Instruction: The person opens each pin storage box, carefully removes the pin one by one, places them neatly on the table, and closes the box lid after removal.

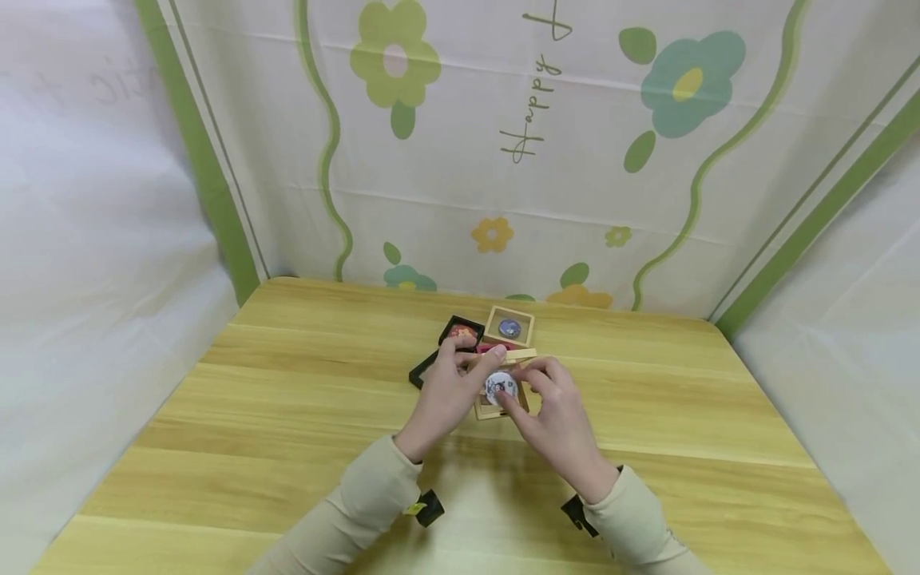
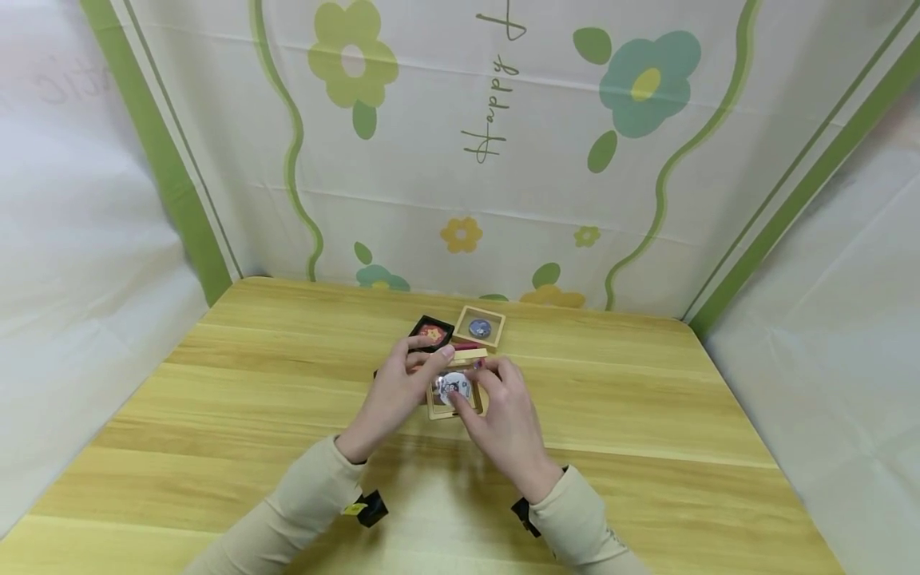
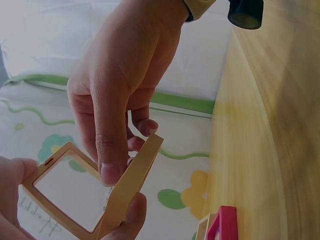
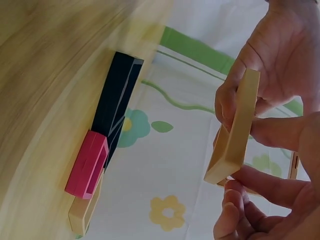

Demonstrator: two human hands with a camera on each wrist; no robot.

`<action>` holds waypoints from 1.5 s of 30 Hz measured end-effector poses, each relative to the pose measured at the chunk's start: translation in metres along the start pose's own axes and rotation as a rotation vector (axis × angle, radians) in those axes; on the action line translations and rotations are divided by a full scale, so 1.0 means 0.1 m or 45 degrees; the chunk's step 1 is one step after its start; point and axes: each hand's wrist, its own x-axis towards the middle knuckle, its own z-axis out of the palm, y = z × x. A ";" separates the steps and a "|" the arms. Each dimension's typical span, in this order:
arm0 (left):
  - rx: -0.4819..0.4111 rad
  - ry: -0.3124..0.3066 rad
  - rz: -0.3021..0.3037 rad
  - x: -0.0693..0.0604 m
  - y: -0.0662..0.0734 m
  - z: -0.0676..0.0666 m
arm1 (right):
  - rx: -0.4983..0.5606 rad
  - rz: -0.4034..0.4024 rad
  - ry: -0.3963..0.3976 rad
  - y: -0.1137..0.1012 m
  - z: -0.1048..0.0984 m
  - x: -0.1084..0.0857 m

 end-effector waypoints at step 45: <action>-0.106 0.015 0.036 0.06 -0.03 -0.08 | 0.540 0.594 -0.391 -0.03 -0.49 0.08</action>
